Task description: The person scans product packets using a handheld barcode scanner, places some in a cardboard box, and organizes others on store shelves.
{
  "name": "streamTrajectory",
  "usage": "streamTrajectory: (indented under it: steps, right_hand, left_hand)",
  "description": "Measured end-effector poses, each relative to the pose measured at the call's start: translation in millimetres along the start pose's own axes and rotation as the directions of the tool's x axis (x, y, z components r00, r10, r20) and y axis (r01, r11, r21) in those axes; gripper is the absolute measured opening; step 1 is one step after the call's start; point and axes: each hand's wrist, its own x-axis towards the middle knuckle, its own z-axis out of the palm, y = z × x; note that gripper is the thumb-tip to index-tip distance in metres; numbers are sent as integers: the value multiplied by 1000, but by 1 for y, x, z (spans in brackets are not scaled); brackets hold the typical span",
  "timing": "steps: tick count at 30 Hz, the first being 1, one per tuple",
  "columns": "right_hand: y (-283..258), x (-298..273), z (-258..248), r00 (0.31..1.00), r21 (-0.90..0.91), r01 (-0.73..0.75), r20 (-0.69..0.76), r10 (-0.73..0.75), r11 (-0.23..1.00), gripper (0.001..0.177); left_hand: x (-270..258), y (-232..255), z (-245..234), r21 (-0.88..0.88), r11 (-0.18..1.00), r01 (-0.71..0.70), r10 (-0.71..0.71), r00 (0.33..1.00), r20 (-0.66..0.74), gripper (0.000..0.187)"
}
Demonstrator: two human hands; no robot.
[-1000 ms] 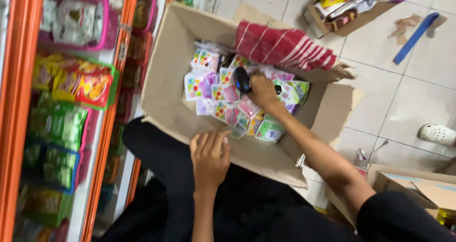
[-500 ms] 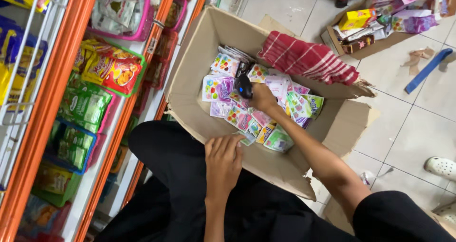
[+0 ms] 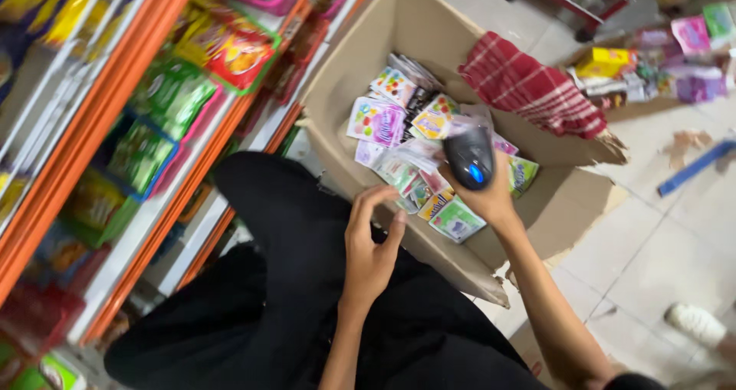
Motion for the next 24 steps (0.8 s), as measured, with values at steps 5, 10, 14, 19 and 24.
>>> streamTrajectory:
  steps: [5,10,14,19,24]
  right_hand:
    - [-124,-24,-27,896,-28,441,74,-439,897,21]
    - [-185,-43,6,765,148,598,190,-616,788,22]
    - [-218,-60,12,808,200,322,451,-379,925,30]
    - [-238,-66,29,612,-27,66,791,-19,997,14]
    - [-238,-60,52,556,89,152,816,-159,984,13]
  left_hand:
    - [-16,16,-21,-730,616,297,-293,946,138,30]
    - [-40,12,-59,-439,877,197,-293,942,-163,20]
    - [-53,2,-111,-238,950,202,-283,881,-380,23]
    - [-71,-4,-155,-264,960,96,-203,887,-415,22]
    - [-79,-7,-166,-305,947,104,-235,870,-433,22]
